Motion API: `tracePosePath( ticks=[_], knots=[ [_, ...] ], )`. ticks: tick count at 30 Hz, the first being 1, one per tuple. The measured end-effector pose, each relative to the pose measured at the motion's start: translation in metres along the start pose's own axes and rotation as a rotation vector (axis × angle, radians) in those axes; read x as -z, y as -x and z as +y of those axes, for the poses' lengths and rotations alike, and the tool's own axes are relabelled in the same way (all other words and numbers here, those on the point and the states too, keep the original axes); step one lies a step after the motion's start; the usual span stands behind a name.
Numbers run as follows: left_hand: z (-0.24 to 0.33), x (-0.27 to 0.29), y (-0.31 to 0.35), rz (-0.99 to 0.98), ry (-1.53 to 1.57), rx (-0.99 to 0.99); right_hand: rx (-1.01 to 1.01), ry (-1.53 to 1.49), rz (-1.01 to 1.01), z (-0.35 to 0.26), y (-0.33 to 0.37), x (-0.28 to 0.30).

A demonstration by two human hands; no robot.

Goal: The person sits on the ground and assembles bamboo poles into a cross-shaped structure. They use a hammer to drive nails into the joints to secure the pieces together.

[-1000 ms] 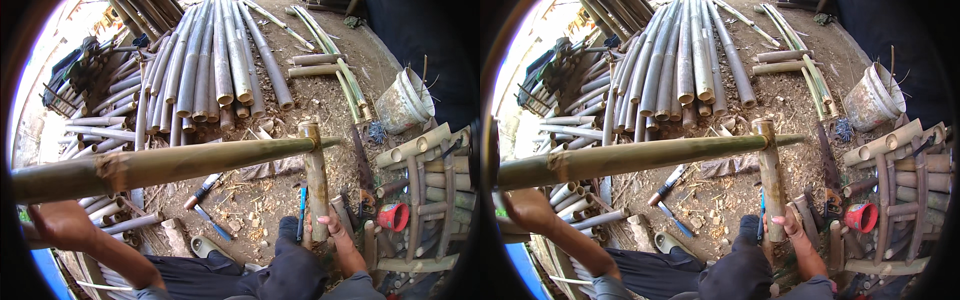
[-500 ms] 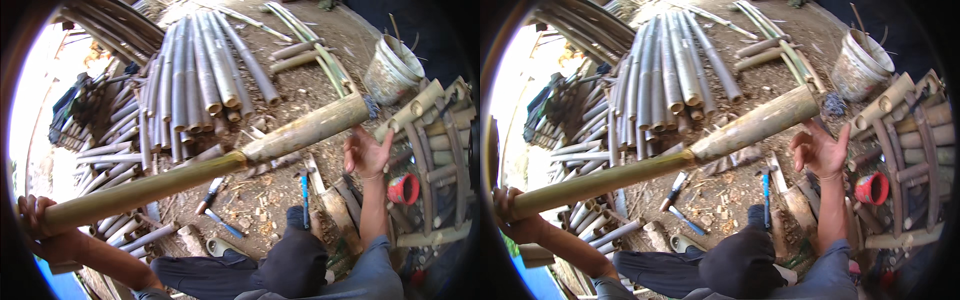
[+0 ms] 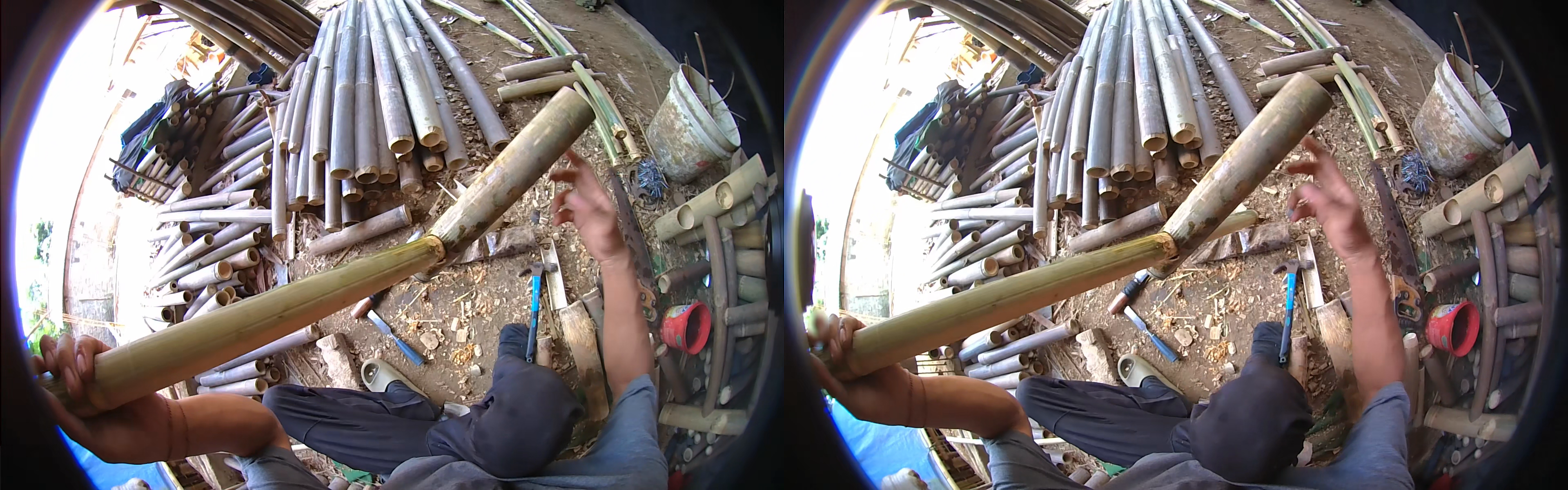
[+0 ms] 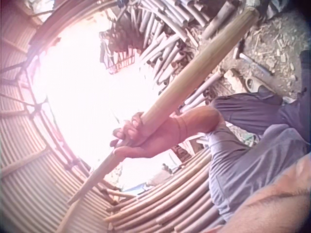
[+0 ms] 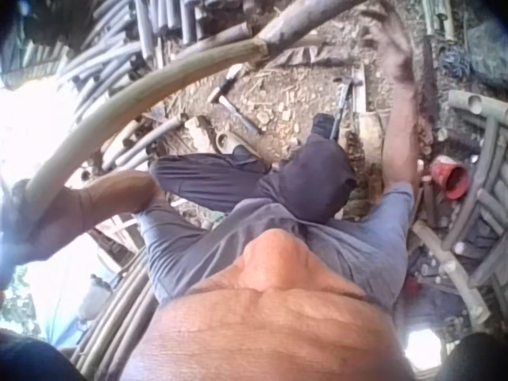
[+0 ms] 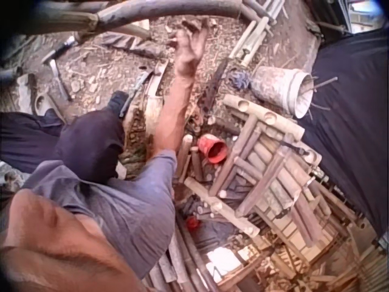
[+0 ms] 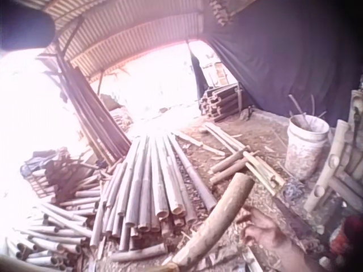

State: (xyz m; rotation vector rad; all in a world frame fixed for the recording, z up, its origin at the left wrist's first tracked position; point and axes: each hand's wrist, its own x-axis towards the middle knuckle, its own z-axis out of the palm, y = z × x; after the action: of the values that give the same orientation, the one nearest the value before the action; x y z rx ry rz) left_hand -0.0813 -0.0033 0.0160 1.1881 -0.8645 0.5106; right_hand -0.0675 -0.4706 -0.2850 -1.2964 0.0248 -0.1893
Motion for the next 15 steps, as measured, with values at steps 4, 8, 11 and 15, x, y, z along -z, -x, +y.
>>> tracePosePath(
  ticks=[4, 8, 11, 15],
  knots=[
    [-0.010, -0.013, 0.008, 0.076, -0.023, -0.050, -0.122, 0.771, -0.212, 0.075, -0.006, -0.031],
    [-0.027, -0.034, 0.016, 0.384, -0.179, -0.170, -0.146, 1.187, -0.342, 0.125, -0.006, -0.079],
    [-0.009, 0.018, 0.021, 0.145, 0.065, 0.008, -0.107, 1.099, -0.212, 0.143, -0.009, -0.076],
    [-0.009, 0.040, 0.017, 0.127, -0.038, 0.042, -0.108, 1.203, 0.051, 0.160, 0.019, -0.034]
  ],
)
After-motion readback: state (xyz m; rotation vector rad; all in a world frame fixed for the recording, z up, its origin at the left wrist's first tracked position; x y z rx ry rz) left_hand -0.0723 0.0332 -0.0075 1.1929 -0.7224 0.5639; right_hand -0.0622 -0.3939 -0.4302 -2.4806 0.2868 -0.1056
